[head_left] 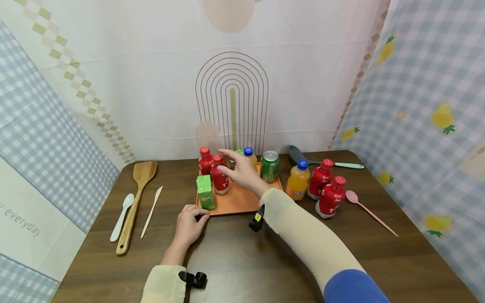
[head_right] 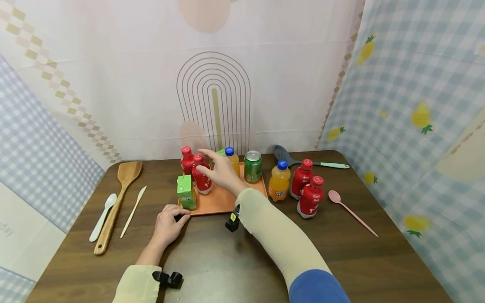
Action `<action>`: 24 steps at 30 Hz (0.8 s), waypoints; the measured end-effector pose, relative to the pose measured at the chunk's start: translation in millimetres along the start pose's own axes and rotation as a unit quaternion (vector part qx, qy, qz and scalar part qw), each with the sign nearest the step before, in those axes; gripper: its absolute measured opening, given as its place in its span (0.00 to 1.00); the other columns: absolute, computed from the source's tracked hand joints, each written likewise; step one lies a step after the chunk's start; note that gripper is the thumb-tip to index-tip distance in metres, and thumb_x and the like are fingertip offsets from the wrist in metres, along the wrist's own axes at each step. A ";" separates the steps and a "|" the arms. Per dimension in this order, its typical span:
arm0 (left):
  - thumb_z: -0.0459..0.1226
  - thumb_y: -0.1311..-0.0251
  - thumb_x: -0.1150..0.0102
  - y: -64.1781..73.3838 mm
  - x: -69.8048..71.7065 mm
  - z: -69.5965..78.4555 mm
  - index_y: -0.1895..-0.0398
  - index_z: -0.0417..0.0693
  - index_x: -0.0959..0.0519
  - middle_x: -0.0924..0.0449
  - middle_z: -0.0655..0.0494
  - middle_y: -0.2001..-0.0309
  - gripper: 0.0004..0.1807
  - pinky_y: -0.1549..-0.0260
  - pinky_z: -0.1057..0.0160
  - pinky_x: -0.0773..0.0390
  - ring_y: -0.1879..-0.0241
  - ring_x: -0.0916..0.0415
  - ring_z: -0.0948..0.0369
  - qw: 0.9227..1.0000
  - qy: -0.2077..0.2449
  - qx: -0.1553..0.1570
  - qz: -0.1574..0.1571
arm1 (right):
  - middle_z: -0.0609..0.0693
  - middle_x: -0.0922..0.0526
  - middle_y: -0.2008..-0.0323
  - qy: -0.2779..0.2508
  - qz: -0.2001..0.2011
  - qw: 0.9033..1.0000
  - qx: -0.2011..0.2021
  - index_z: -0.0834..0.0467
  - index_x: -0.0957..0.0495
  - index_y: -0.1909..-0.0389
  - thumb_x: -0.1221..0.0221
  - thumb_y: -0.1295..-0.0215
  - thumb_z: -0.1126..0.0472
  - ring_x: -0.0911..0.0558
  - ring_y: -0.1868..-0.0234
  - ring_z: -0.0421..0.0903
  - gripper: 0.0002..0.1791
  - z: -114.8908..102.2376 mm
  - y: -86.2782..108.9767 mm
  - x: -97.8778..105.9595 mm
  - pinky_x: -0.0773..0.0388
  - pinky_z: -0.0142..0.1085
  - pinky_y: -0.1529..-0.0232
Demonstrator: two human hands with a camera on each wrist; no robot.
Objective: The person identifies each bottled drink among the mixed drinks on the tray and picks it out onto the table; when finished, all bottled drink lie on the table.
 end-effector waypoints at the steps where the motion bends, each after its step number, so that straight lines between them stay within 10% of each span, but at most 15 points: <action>1: 0.31 0.50 0.28 -0.3 -0.2 0.4 0.75 0.50 0.14 0.17 0.61 0.70 0.04 0.57 0.55 0.27 0.61 0.25 0.57 1.000 0.000 -0.002 0.000 | 0.47 0.23 0.43 0.003 -0.003 1.000 -0.001 0.49 0.32 0.33 0.39 0.35 0.52 0.22 0.47 0.45 0.29 -0.4 -2.0 -1.7 0.22 0.39 0.51; 24: 0.31 0.50 0.28 -1.4 0.0 1.2 0.75 0.50 0.13 0.17 0.61 0.70 0.04 0.57 0.55 0.27 0.60 0.25 0.57 1.000 -0.005 0.005 -0.004 | 0.46 0.21 0.46 -0.011 -0.001 0.998 -0.065 0.42 0.27 0.39 0.37 0.36 0.59 0.22 0.50 0.42 0.24 11.0 -12.5 -21.9 0.23 0.37 0.49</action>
Point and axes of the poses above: each hand's wrist, its own y-axis away from the middle knuckle, its own x-axis out of the back of the hand, z = x × y, the point moved 3 cm from there along -y, towards the middle knuckle
